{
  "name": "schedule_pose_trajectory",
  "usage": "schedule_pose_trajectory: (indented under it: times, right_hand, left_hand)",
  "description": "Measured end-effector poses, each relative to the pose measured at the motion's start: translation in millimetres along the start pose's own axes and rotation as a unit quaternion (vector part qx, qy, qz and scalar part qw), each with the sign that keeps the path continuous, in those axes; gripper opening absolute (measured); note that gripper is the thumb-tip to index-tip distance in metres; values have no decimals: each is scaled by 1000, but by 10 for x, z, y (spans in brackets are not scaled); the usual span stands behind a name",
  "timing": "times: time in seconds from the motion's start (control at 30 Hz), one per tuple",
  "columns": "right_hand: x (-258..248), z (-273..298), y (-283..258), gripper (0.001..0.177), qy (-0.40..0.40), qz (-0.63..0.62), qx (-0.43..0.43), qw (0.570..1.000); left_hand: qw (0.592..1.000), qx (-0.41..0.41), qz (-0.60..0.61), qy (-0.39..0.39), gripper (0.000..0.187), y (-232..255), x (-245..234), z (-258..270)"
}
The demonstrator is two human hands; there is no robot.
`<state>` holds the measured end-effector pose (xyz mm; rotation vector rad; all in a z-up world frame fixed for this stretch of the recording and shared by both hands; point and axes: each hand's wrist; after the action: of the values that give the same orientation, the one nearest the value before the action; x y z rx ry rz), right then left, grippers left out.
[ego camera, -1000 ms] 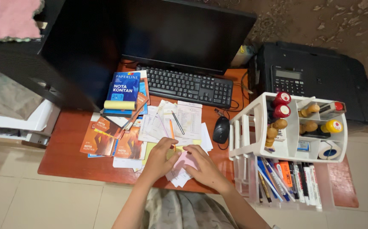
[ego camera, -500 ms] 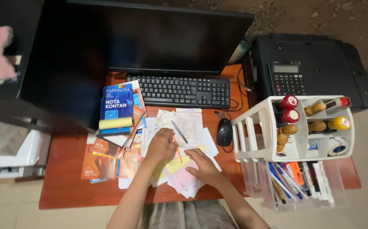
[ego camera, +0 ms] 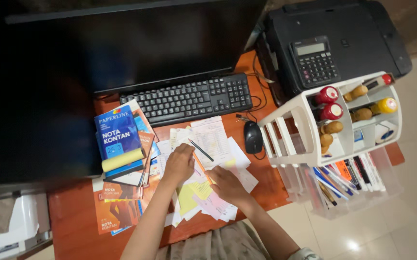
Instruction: The person organizes stationery items on a cluttered desk. They pick up various pens, pencils, and highlighters from the desk surface and place them into a white plastic drawer organizer. The person handles the items one by one, sorting them into the organizer's compartments.
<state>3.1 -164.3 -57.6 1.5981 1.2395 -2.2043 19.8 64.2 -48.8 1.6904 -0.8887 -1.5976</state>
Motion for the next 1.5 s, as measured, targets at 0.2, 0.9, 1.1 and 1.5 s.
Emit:
schedule_pose_trajectory:
  times: [0.2, 0.9, 1.1, 1.5]
  right_hand:
    - [-63, 80, -104, 30, 31, -44, 37, 998]
    - [-1732, 1053, -315, 33, 174, -195, -92, 961]
    - [-1989, 1505, 5, 43, 150, -207, -80, 963]
    - [-2373, 2228, 597, 44, 129, -164, -73, 975]
  left_hand:
    - [996, -51, 71, -17, 27, 322, -242, -20]
    - [967, 173, 172, 77, 45, 2024, -214, 149]
    - [967, 136, 203, 78, 41, 2460, 255, 250]
    - [959, 143, 224, 97, 50, 2967, 1131, 411]
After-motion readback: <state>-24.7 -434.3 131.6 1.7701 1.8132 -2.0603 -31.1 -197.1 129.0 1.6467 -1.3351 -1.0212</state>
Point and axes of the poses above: each hand's wrist, its own z-axis away from the middle knuckle, its own x-axis out of the palm, y = z × x, and after that the axes turned 10 degrees about z, right-handed
